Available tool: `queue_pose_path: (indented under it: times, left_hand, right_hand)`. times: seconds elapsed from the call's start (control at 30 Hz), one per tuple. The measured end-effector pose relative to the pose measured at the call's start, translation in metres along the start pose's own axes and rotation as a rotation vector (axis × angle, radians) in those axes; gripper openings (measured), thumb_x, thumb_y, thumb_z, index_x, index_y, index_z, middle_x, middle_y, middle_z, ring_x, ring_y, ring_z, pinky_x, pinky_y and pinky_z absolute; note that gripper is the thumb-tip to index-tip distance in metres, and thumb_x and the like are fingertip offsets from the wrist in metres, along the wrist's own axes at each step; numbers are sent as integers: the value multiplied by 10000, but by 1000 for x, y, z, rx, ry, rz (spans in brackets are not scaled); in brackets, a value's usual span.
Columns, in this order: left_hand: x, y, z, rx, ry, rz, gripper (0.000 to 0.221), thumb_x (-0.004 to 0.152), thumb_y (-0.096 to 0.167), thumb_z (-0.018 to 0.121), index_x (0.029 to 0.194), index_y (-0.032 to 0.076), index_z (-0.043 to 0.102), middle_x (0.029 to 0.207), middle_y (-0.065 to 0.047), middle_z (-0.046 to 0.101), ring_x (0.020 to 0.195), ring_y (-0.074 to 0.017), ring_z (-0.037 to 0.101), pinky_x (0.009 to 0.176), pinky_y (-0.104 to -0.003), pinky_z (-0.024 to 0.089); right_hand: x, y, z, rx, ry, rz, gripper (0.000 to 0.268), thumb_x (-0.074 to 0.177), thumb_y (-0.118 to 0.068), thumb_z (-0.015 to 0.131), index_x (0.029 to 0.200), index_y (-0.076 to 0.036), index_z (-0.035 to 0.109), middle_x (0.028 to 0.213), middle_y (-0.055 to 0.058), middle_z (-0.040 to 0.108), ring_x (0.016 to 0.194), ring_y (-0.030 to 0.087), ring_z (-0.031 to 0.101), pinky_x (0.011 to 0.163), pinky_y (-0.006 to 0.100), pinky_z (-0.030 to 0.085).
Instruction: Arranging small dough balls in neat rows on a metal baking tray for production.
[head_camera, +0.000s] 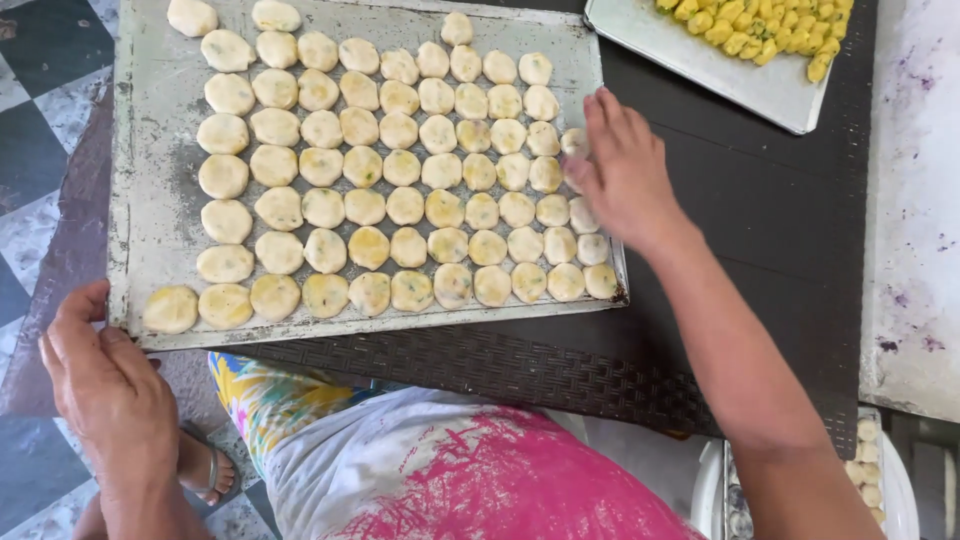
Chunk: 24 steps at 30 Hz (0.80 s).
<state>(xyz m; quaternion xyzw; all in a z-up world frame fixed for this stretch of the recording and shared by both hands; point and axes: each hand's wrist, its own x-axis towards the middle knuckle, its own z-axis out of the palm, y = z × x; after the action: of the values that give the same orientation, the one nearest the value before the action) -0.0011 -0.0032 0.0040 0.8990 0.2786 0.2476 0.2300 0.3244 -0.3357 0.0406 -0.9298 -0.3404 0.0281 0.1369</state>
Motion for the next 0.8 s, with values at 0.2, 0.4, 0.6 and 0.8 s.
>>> queue_pose_path:
  times: [0.2, 0.4, 0.6, 0.8]
  left_hand:
    - [-3, -8, 2, -23, 41, 50, 384, 1046, -94, 379, 1404, -130, 514, 1278, -307, 511, 1148, -479, 481, 924, -536, 375]
    - [-4, -14, 5, -40, 51, 77, 368, 1054, -122, 377, 1390, -156, 523, 1266, -307, 537, 1157, -467, 469, 949, -538, 379]
    - [-2, -11, 5, -56, 40, 70, 376, 1051, -120, 366, 1394, -155, 515, 1247, -313, 530, 1149, -459, 470, 933, -535, 376]
    - [-3, -11, 6, -53, 39, 61, 383, 1055, -113, 354, 1404, -149, 507, 1220, -302, 516, 1133, -451, 457, 919, -530, 375]
  right_hand:
    - [-19, -10, 21, -237, -232, 61, 873, 928, -672, 65, 1538, -56, -38, 1622, 131, -60, 1495, 274, -75, 1173, 529, -12]
    - [-10, 3, -3, 9, -84, 137, 942, 862, -694, -38, 1531, -47, 106, 1600, 188, 94, 1470, 326, 4, 1132, 582, 41]
    - [11, 69, 32, 1, 215, -102, 350, 967, 13, 496, 1283, -54, 631, 1197, 86, 647, 951, 307, 452, 733, 441, 393]
    - [28, 54, 19, 174, 71, -30, 188, 948, -83, 667, 1128, -107, 715, 1015, 28, 581, 960, 247, 437, 836, 365, 398]
